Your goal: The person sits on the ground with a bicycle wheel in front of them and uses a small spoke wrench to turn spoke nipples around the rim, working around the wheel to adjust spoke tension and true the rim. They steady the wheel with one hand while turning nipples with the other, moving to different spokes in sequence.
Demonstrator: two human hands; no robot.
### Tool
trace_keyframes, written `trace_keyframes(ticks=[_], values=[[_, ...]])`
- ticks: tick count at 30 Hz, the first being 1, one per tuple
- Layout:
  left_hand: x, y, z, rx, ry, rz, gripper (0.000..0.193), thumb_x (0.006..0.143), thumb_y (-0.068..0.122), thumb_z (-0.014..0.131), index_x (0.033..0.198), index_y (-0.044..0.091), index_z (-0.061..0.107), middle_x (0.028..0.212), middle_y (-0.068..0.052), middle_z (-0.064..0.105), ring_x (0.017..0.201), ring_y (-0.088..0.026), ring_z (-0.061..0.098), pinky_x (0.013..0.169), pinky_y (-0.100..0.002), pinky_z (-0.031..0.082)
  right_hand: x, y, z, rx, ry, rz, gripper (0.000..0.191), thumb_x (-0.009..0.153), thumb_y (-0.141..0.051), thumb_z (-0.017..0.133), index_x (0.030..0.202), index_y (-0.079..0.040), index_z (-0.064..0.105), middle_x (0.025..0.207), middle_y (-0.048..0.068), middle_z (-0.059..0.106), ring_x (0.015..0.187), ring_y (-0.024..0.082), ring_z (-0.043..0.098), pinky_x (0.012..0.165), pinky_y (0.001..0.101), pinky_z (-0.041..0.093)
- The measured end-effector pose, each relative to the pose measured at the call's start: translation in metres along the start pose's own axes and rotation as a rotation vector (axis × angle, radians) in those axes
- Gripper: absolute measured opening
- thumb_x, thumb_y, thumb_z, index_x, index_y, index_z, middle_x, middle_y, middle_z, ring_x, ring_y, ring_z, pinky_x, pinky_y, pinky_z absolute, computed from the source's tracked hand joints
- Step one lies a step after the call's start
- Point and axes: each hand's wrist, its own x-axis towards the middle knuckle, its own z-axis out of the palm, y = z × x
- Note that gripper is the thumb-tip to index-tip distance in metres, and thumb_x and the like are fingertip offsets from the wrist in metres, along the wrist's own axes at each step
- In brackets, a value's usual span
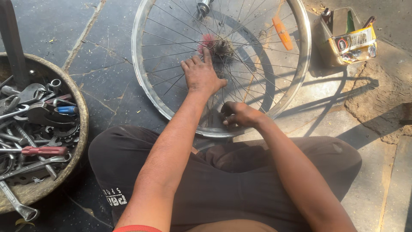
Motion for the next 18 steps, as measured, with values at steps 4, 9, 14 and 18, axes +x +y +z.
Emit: trace_keyframes(ticks=[4,9,14,18], values=[[-0.002,0.000,-0.001,-0.011,0.006,-0.004,0.133,0.062,0.076,0.081,0.159,0.009,0.019,0.140,-0.027,0.047,0.133,-0.047,0.042,0.116,-0.059,0.021,-0.004,-0.006,0.010,-0.242,0.137,-0.089,0.049,0.086,-0.022,0.082,0.125,-0.002,0.060,0.117,0.018,0.073,0.106,0.024,0.067,0.087,0.0362,0.054],[-0.004,0.001,-0.002,-0.011,0.008,-0.001,0.132,0.063,0.075,0.081,0.161,0.009,0.022,0.138,-0.025,0.050,0.133,-0.044,0.044,0.117,-0.057,0.023,-0.006,-0.009,0.000,0.022,-0.044,0.083,0.054,0.086,-0.016,0.072,0.135,-0.005,0.052,0.124,0.014,0.070,0.106,0.027,0.070,0.087,0.0390,0.057],[-0.005,0.001,-0.003,-0.010,0.026,0.001,0.132,0.062,0.075,0.082,0.160,0.009,0.022,0.138,-0.026,0.049,0.131,-0.045,0.044,0.115,-0.057,0.023,-0.004,0.000,-0.014,0.145,-0.205,-0.075,0.062,0.083,-0.007,0.072,0.141,-0.004,0.049,0.135,0.010,0.067,0.119,0.020,0.066,0.093,0.0355,0.057],[-0.006,0.003,-0.003,-0.002,0.037,0.013,0.131,0.063,0.074,0.081,0.161,0.010,0.022,0.137,-0.024,0.050,0.129,-0.043,0.046,0.115,-0.056,0.025,-0.004,0.006,-0.001,-0.077,-0.002,-0.111,0.051,0.081,-0.013,0.078,0.126,-0.002,0.059,0.119,0.015,0.071,0.110,0.028,0.068,0.089,0.0394,0.056]])
